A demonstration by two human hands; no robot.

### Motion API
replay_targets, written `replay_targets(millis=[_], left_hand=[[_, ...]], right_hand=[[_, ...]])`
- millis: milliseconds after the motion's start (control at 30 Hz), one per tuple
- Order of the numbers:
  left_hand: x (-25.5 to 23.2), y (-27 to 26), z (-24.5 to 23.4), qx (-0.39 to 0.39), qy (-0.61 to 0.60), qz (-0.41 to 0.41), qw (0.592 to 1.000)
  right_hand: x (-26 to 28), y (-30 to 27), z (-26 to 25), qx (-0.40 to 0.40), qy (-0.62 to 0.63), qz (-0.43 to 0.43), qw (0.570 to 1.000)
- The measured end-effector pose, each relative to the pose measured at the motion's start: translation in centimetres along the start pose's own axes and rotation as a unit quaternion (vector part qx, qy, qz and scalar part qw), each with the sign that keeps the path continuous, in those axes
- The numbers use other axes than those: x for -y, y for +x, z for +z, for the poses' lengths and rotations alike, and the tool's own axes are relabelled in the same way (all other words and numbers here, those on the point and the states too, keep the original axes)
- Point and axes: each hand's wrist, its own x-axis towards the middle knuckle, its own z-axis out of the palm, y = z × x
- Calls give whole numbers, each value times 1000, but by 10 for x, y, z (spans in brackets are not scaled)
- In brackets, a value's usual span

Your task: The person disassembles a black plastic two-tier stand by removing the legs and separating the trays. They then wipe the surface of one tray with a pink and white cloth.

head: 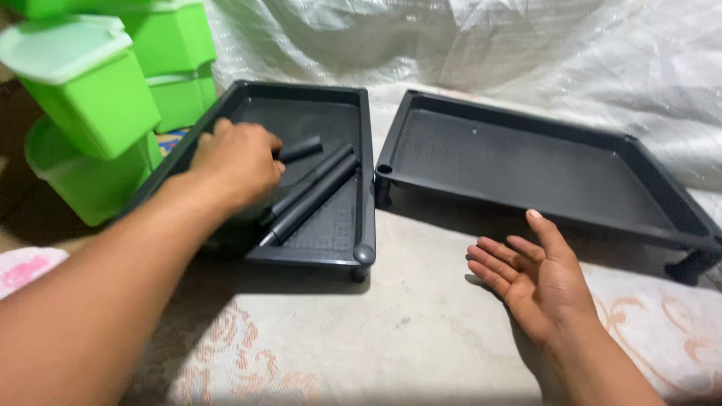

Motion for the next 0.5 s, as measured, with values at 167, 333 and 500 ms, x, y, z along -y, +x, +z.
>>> replay_targets(millis=[167,333,500], left_hand=[[12,1,25,40,29,1,999],[17,-12,20,-11,-15,33,999],[12,-33,4,-15,-36,28,999]], right_hand=[[13,18,17,-29,75,12,997],[22,45,20,-72,82,-4,994],[34,66,11,-56,88,-3,995]])
